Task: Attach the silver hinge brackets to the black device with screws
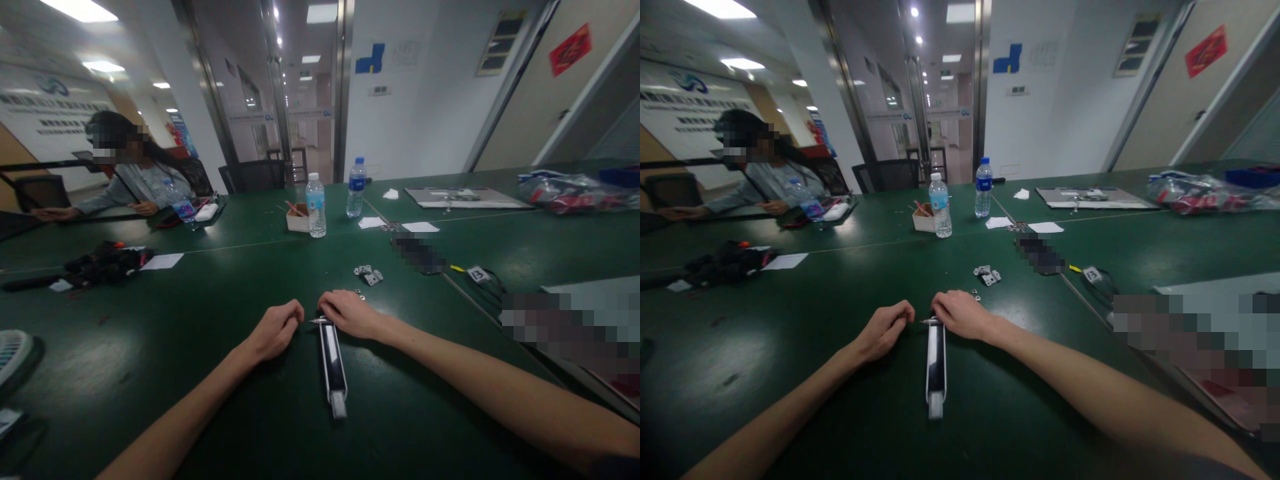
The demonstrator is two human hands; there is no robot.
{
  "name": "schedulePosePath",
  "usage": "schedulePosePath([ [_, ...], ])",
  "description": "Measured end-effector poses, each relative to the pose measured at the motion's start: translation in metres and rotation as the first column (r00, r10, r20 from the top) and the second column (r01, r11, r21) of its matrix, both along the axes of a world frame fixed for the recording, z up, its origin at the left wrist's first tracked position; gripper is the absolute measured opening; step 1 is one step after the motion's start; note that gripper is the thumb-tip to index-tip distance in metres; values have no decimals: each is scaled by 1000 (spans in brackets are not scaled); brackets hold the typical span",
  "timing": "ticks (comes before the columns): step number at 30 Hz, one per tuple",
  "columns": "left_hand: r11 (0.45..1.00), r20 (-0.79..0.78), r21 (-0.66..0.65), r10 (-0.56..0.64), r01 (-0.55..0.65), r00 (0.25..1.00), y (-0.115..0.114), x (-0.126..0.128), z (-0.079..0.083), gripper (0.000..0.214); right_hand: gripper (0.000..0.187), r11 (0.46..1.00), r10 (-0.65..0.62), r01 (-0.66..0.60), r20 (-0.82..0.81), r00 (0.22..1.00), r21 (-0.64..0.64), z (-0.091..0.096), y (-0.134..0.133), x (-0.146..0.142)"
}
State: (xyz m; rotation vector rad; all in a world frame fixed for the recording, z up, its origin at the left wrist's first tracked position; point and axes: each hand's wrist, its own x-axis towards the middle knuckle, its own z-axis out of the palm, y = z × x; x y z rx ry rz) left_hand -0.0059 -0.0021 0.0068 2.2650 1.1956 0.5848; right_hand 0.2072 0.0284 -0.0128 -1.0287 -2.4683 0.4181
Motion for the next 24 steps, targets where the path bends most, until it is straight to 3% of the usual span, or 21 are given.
schedulePosePath([
  [4, 999, -42, -18, -30, 30, 999, -1, 2, 0, 11, 20, 1000, 1, -1, 0, 1000, 4, 1, -1, 0],
  [13, 994, -101, 28, -101, 104, 990, 1, -1, -3, 26, 21, 1000, -8, 8, 22, 1000, 13, 2, -1, 0],
  [24, 992, -111, 79, -86, 95, 990, 0, 1, -3, 23, 20, 1000, -5, 5, 21, 1000, -8, 2, -1, 0],
])
